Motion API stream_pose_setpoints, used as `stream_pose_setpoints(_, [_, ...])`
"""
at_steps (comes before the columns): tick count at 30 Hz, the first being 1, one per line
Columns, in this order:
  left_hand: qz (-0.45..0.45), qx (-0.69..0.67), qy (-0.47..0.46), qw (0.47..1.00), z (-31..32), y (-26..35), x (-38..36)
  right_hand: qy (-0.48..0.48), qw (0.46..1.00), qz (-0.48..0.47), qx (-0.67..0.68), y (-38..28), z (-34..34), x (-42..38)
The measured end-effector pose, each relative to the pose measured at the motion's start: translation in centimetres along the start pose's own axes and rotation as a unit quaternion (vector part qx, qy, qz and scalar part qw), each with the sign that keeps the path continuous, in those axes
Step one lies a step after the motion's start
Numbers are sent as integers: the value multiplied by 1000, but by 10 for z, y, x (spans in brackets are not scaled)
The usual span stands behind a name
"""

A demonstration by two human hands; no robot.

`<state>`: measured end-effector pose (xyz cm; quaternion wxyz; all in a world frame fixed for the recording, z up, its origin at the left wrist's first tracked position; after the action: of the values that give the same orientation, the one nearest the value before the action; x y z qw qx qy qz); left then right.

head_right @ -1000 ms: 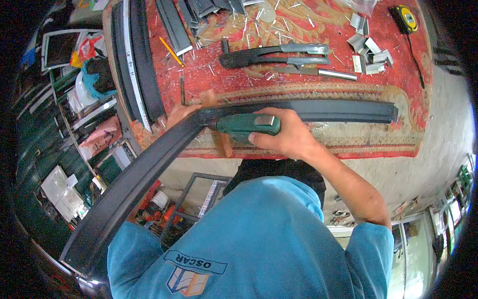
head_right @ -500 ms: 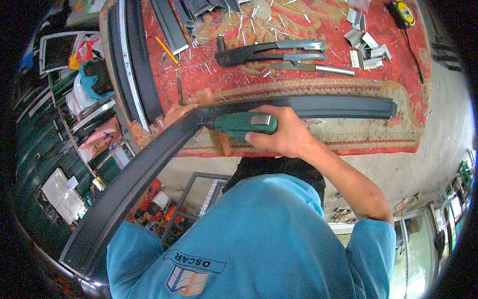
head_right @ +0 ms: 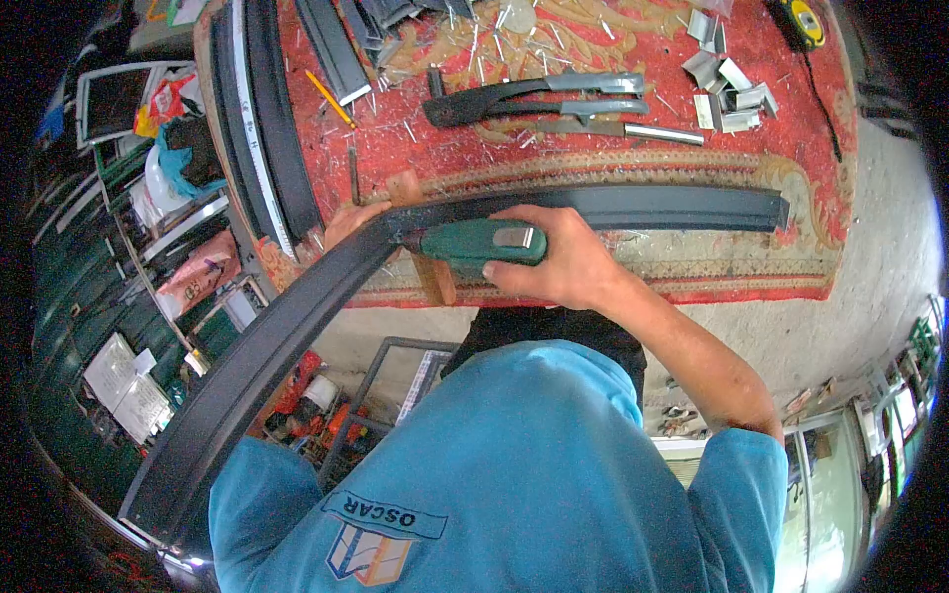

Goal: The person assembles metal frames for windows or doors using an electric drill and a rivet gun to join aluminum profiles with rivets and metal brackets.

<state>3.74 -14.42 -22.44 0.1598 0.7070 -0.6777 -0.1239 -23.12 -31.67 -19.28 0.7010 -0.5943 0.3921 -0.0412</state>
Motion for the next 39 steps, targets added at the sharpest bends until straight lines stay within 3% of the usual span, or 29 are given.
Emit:
stream_pose_setpoints(14, [-50, -20, -5, 999, 0, 0, 0, 2, 1000, 14, 10, 3, 2, 1])
stream_pose_setpoints(20, [-85, -10, -82, 993, 9, -7, -4, 10, 1000, 15, 11, 0, 1, 1])
stream_pose_setpoints(22, [-46, -9, -39, 998, 5, -3, -2, 11, 1000, 18, 11, 0, 1, 2])
stream_pose_setpoints(27, [-69, -20, -25, 997, 6, -9, -4, 2, 1000, -22, 0, 1, 2, 2])
stream_pose_setpoints(29, [-61, -28, -17, 998, 4, -10, -4, -15, 999, 25, 19, 1, 3, 2])
stream_pose_setpoints(31, [-104, -26, -88, 990, 15, -19, -8, -12, 1000, 13, 20, 3, 3, 2])
stream_pose_setpoints(32, [-104, -26, -88, 990, 16, -21, -11, -9, 1000, 2, 20, 3, 3, 2])
stream_pose_setpoints(34, [-20, 8, -15, 1000, 9, -12, -8, -7, 1000, 1, 19, 2, 3, 2])
stream_pose_setpoints(39, [-41, -10, -18, 999, 6, -7, -7, -13, 1000, 11, 12, 2, 5, 2])
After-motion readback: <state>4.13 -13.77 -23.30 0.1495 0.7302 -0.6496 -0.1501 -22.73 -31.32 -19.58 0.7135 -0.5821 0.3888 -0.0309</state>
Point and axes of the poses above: each hand's wrist, its own x-axis towards the middle knuckle, its own z-axis out of the palm, y = z × x, the point moved 5 cm from there along x, towards the middle knuckle, and after that the axes turned 15 degrees about y, right-handed, at the moved point
